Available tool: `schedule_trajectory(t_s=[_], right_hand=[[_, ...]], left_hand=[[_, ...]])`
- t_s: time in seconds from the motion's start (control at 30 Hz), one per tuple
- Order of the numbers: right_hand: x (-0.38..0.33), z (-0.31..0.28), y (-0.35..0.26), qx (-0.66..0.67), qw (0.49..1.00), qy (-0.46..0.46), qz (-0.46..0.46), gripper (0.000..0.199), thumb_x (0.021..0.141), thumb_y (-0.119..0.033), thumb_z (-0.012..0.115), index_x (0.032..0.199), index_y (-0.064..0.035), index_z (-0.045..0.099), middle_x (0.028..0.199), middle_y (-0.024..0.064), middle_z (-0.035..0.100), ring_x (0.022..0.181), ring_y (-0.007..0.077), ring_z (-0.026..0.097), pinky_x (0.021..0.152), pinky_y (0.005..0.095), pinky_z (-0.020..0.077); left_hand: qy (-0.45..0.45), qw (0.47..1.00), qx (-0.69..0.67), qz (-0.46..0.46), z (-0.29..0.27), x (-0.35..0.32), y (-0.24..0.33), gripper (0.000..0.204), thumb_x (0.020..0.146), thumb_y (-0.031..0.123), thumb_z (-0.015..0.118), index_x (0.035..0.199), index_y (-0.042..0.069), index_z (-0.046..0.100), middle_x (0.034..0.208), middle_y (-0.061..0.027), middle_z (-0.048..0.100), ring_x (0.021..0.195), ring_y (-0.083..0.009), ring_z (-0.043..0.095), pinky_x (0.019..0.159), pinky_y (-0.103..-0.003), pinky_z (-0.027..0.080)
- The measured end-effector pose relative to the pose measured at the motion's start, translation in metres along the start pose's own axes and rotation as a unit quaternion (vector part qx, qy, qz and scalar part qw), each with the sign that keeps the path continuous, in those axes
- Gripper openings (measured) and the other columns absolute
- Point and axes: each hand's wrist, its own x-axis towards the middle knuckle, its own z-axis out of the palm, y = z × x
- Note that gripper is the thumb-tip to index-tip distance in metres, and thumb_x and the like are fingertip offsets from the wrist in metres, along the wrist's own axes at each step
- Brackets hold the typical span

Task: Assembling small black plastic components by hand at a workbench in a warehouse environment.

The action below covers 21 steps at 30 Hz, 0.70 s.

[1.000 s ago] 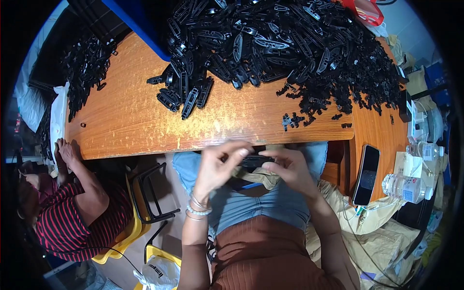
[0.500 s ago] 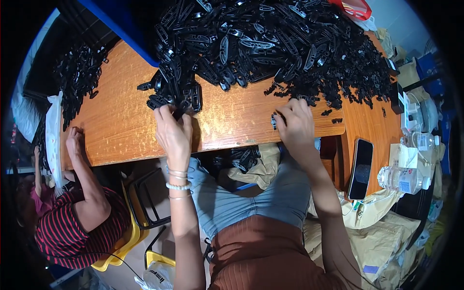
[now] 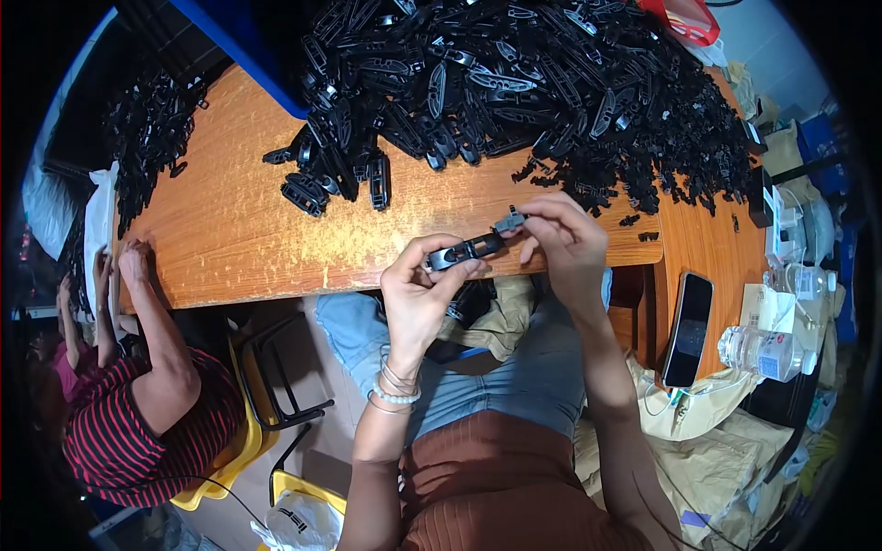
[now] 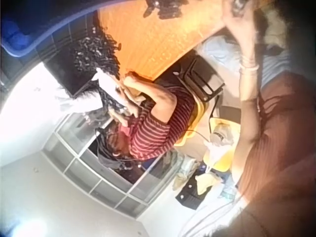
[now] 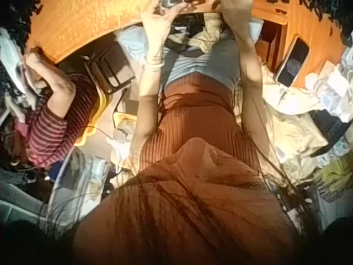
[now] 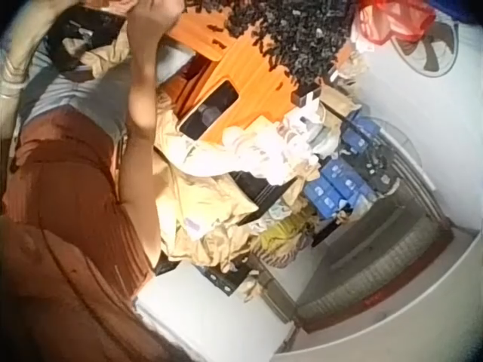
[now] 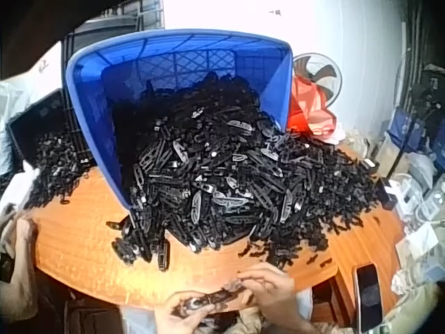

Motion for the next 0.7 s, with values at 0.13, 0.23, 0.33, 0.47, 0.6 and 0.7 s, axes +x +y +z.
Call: schedule_trajectory(t_s=[0.13,0.23,0.33,0.47,0.6,0.7], right_hand=[[-0.013,0.005,-0.013,-0.020,0.999,-0.015,-0.041,0.013,0.084,0.007,0.054,0.095,0.0070,0.062,0.093,0.0094,0.054,0.073,0.0109,0.057,0.061,0.0206,0.0485],[-0.020,0.015,-0.022,-0.038,0.997,-0.031,-0.063,0.013,0.082,0.006,0.058,0.093,0.0044,0.064,0.092,0.0081,0.054,0.081,0.0115,0.056,0.065,0.0209,0.0476],[-0.022,0.016,-0.022,-0.103,0.991,-0.042,-0.077,0.014,0.079,0.006,0.061,0.091,0.0016,0.066,0.092,0.0072,0.055,0.085,0.0130,0.054,0.067,0.0214,0.0459],[-0.021,0.011,-0.018,-0.306,0.929,-0.041,-0.204,0.016,0.077,0.005,0.063,0.090,-0.0016,0.067,0.090,0.0060,0.054,0.082,0.0149,0.051,0.065,0.0233,0.0428],[-0.027,0.013,-0.015,-0.263,0.945,-0.058,-0.184,0.018,0.077,0.001,0.065,0.095,-0.0020,0.066,0.091,0.0063,0.056,0.079,0.0119,0.051,0.062,0.0235,0.0411],[-0.033,0.011,-0.009,-0.119,0.989,-0.090,0.016,0.029,0.080,-0.006,0.065,0.108,-0.0024,0.062,0.082,0.0053,0.062,0.060,0.0062,0.050,0.058,0.0201,0.0391]], left_hand=[[-0.019,0.999,-0.027,-0.007,-0.002,-0.005,0.002,0.024,0.080,-0.012,0.060,0.103,-0.009,0.055,0.088,-0.0146,0.066,0.081,-0.0191,0.067,0.073,-0.024,0.056],[-0.027,0.999,-0.040,-0.005,-0.001,-0.008,0.005,0.025,0.079,-0.012,0.061,0.103,-0.009,0.056,0.086,-0.0142,0.067,0.079,-0.0178,0.067,0.071,-0.022,0.056],[-0.038,0.998,-0.044,-0.016,-0.002,-0.010,0.007,0.025,0.079,-0.011,0.062,0.103,-0.008,0.057,0.086,-0.0148,0.067,0.077,-0.0170,0.067,0.069,-0.021,0.055],[-0.039,0.995,-0.084,-0.030,-0.002,-0.010,0.005,0.023,0.080,-0.010,0.063,0.102,-0.008,0.057,0.086,-0.0143,0.067,0.078,-0.0162,0.067,0.068,-0.021,0.055],[-0.018,0.995,-0.095,-0.033,-0.001,-0.011,0.000,0.017,0.080,-0.008,0.063,0.097,-0.006,0.058,0.087,-0.0114,0.065,0.076,-0.0143,0.066,0.066,-0.021,0.055],[-0.027,1.000,-0.008,-0.008,-0.002,-0.012,0.001,0.015,0.080,-0.007,0.064,0.094,-0.004,0.059,0.089,-0.0098,0.064,0.069,-0.0118,0.065,0.063,-0.021,0.054]])
